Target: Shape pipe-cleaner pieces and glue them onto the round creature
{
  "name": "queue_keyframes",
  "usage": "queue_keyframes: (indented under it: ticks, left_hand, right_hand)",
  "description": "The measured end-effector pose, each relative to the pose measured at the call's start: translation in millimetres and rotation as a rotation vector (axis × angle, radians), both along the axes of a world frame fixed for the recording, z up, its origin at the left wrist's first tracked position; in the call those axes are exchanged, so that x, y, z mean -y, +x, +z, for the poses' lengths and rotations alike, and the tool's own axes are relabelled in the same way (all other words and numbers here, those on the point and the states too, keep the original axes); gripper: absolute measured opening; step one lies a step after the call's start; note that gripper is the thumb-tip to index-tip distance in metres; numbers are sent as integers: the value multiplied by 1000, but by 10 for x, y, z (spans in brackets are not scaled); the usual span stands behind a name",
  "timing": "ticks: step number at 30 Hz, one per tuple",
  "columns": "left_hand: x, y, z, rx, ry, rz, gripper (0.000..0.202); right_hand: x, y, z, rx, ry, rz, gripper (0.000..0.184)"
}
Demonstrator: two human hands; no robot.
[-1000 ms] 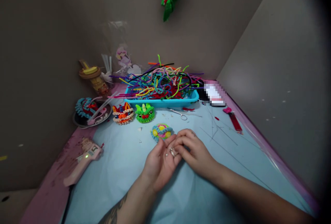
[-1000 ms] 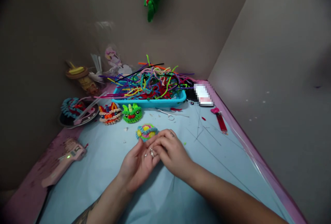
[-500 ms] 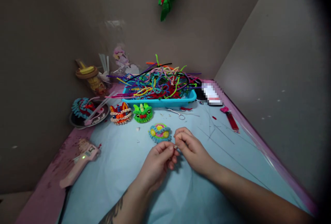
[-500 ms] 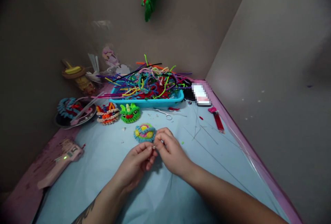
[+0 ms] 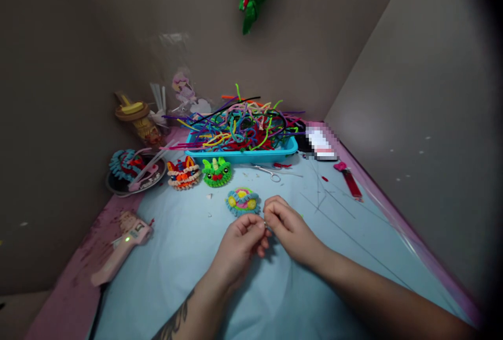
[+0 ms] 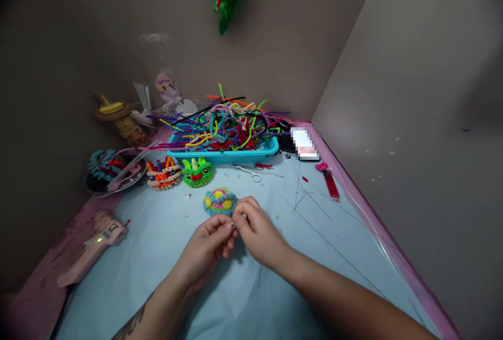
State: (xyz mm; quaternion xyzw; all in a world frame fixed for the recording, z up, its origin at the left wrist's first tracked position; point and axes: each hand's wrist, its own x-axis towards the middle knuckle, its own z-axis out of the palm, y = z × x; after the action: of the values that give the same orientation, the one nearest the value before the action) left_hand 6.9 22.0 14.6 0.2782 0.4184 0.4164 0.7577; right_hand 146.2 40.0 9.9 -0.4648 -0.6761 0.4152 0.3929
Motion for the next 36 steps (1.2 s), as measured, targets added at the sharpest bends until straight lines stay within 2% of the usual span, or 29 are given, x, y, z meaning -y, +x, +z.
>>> queue_keyframes:
  ticks: [12,22,31,36]
  left_hand:
    - [-17,-32,-32,90,-120,15,23]
    - [-16,-24,-72,127,-112,26,30]
    - [-13,-25,-44,86,-80,10,33]
    - [-4,-54,-35,14,-7,-55,34]
  right_hand:
    - [-43,26,31,-108,-142,-23,22]
    - [-18,41,19,-99,1,6,8]
    - [15,62,61,-2,108,16,9]
    - [23,59,105,12,111,85,10]
